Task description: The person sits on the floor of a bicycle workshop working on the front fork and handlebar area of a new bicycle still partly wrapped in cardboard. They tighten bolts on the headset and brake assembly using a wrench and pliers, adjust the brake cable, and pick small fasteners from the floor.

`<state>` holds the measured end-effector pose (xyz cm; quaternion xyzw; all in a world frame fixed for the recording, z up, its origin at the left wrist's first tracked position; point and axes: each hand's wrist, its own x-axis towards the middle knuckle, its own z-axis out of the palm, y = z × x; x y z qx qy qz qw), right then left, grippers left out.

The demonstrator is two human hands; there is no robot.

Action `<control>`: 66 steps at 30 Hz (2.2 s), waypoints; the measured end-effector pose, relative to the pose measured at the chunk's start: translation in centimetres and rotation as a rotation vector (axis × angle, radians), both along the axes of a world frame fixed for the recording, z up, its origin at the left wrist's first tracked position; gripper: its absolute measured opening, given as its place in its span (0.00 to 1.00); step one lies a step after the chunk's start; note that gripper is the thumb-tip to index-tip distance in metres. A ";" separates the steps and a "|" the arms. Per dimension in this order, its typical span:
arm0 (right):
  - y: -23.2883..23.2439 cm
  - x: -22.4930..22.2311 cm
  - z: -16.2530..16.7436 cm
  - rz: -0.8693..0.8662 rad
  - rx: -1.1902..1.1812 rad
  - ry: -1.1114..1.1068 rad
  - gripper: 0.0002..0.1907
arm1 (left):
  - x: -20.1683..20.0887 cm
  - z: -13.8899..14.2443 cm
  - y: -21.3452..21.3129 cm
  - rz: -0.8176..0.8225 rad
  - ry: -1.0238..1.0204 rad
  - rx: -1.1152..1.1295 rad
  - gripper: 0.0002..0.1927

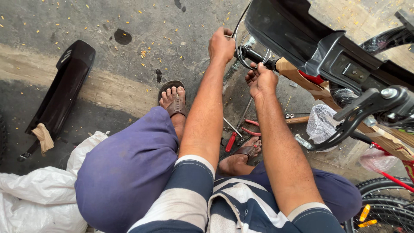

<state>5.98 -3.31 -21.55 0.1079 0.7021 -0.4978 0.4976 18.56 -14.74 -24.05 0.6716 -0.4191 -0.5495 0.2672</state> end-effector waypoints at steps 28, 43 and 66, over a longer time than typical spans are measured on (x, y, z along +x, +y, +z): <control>-1.0 2.1 2.2 -0.089 -0.380 -0.110 0.09 | 0.7 0.1 1.2 0.207 0.437 0.246 0.10; 5.1 2.7 6.0 0.096 -0.190 -0.053 0.12 | -1.6 -1.1 0.9 0.252 0.638 0.268 0.29; 0.3 2.9 5.6 1.185 0.086 1.692 0.23 | 1.8 -1.5 1.0 -0.221 0.459 0.446 0.34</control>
